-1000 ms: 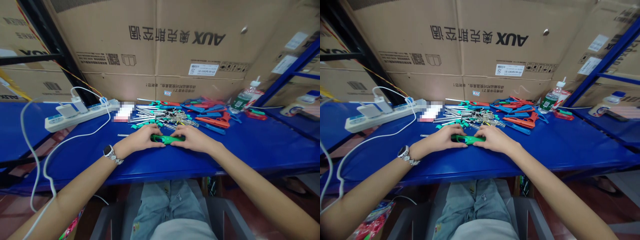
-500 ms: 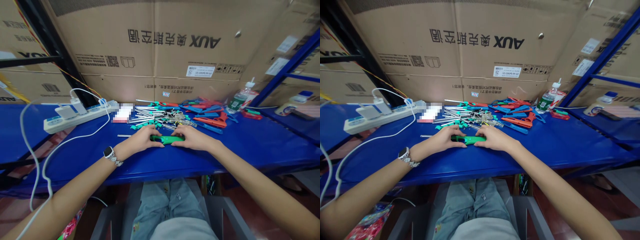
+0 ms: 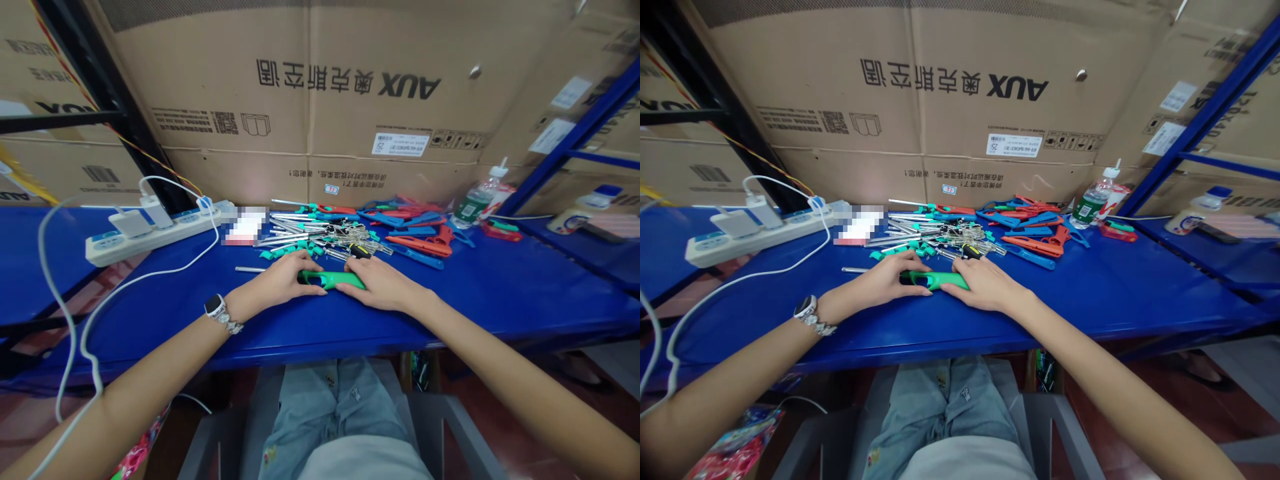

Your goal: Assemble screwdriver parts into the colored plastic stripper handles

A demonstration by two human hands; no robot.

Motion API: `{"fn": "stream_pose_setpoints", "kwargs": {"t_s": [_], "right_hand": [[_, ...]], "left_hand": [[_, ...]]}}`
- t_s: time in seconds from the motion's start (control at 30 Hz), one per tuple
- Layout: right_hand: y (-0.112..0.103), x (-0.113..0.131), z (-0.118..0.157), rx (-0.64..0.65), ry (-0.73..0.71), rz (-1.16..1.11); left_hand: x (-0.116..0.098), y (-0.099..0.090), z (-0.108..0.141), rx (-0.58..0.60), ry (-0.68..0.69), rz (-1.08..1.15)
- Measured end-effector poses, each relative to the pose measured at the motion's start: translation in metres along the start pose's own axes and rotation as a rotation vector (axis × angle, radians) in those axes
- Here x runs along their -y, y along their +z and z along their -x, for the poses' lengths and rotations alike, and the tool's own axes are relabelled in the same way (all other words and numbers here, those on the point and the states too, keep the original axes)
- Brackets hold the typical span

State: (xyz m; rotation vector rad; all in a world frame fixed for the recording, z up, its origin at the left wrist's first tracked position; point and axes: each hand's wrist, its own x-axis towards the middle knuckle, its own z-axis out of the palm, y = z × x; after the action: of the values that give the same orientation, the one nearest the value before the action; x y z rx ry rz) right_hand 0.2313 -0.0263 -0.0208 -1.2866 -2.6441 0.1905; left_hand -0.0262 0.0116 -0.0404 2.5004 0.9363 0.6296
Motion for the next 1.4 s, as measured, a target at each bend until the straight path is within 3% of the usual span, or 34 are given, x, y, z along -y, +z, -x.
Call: {"fn": "stream_pose_setpoints", "kwargs": {"t_s": [0.17,0.43,0.53,0.9,1.1,1.27,1.4], "right_hand": [[-0.006,-0.001,-0.003,0.079,-0.024,-0.053],[-0.008,-0.004,-0.002,0.098,-0.064,-0.093],[-0.008,-0.002,-0.001,0.064,-0.075,-0.075],[0.006,-0.005,-0.005,-0.119,-0.2,-0.059],[0.009,-0.007,-0.005,-0.148,-0.208,-0.037],[0.01,-0.006,-0.003,-0.183,-0.149,0.109],[0.011,-0.008,-0.004,-0.218,-0.18,0.176]], "left_hand": [[0.0,0.0,0.0,0.021,-0.008,0.006],[0.002,-0.02,-0.001,0.067,-0.088,0.164],[-0.001,-0.022,-0.003,0.035,-0.075,0.181],[-0.004,-0.025,0.002,-0.076,0.181,-0.014],[-0.007,-0.027,0.003,-0.092,0.21,-0.01],[-0.008,-0.027,0.003,-0.066,0.216,-0.021],[-0.008,-0.026,0.002,-0.079,0.229,-0.066]]}}
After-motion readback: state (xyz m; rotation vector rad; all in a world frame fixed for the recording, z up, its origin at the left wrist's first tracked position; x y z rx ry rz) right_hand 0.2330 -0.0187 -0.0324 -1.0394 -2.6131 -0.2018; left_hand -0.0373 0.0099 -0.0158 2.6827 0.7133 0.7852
